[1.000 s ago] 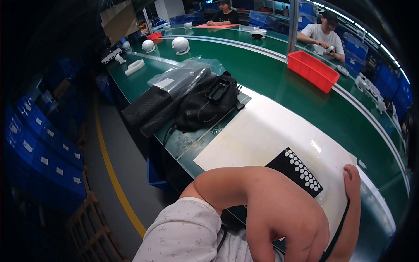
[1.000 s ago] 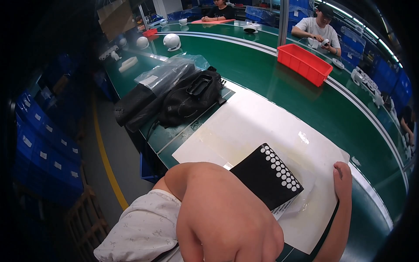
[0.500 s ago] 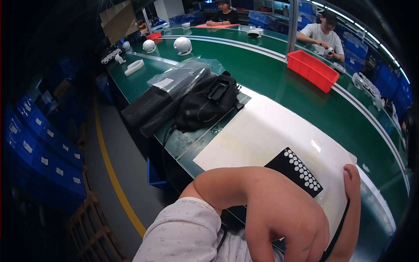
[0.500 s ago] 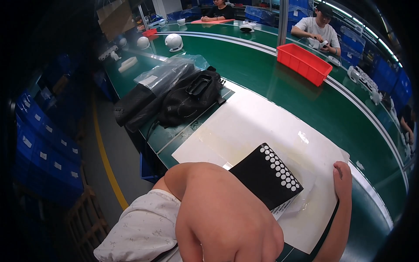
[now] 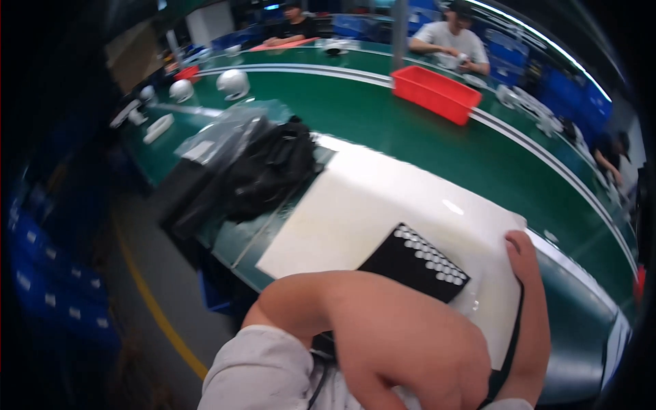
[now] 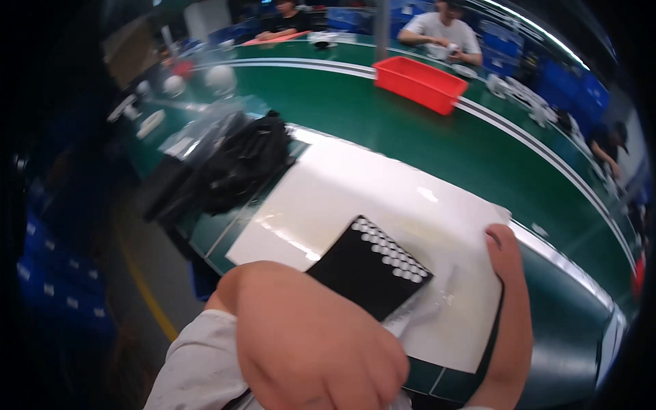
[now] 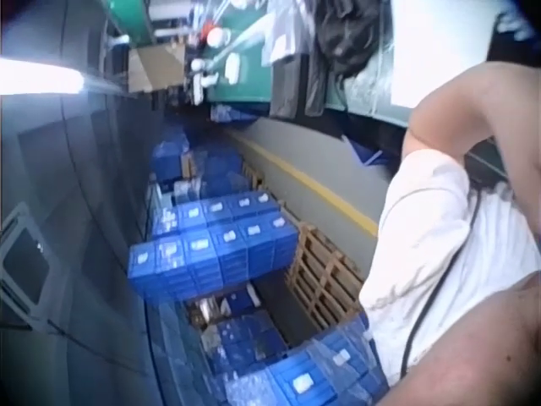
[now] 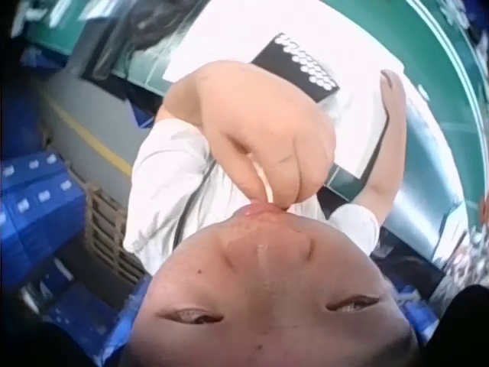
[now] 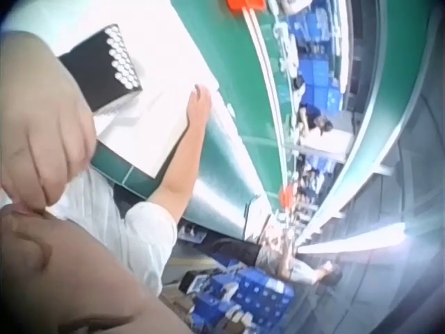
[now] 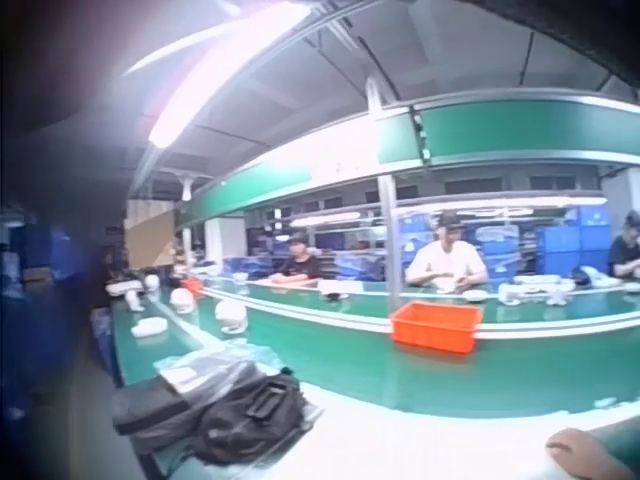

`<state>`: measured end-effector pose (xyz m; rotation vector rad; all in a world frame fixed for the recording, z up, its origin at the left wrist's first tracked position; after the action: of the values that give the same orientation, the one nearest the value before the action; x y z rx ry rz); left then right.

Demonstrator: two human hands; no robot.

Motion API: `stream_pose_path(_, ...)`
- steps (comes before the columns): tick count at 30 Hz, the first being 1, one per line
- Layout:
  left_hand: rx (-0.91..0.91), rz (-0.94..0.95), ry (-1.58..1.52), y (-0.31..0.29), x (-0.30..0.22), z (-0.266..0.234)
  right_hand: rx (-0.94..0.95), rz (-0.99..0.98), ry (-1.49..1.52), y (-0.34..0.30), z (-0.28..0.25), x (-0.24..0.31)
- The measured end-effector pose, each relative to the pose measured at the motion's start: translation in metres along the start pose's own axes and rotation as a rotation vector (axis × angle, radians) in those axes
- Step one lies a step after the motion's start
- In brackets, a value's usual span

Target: Assembling white circular electronic component housings on a factory assembly line.

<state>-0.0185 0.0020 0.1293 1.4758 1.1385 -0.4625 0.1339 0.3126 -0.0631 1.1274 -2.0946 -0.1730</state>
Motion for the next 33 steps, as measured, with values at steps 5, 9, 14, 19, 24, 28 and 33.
stream_pose_path(5,-0.401,0.322,0.464,0.001,0.018,-0.004,-0.02,0.01,-0.053,-0.002,-0.013,0.005)
stream_pose_path(9,-0.032,0.09,0.587,0.019,0.004,-0.027,-0.023,0.103,-0.029,-0.002,-0.013,0.006)
stream_pose_path(14,-0.584,0.621,0.781,-0.009,0.036,0.013,-0.053,0.131,0.017,0.005,-0.006,0.014)
stream_pose_path(19,-0.468,0.542,0.72,-0.006,0.041,0.013,-0.04,0.198,0.051,-0.001,-0.012,0.017)
stream_pose_path(24,-0.419,0.506,0.696,-0.006,0.039,0.013,-0.046,0.197,0.061,0.0,-0.01,0.016)
stream_pose_path(28,-0.366,0.446,0.739,-0.009,0.036,0.013,-0.031,0.183,0.062,0.001,-0.008,0.016)
stream_pose_path(33,-0.419,0.486,0.742,-0.007,0.037,0.012,-0.04,0.192,0.047,0.0,-0.011,0.016)
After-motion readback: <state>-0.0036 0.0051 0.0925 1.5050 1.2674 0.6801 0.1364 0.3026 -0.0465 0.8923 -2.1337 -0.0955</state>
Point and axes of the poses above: each hand's wrist, its own y-axis towards the middle knuckle, its own z-axis out of the palm, x = y × z, the point moved 6 cm from there along y, towards the middle knuckle, and after that the axes turned 10 degrees about y, right-handed, at the moved point
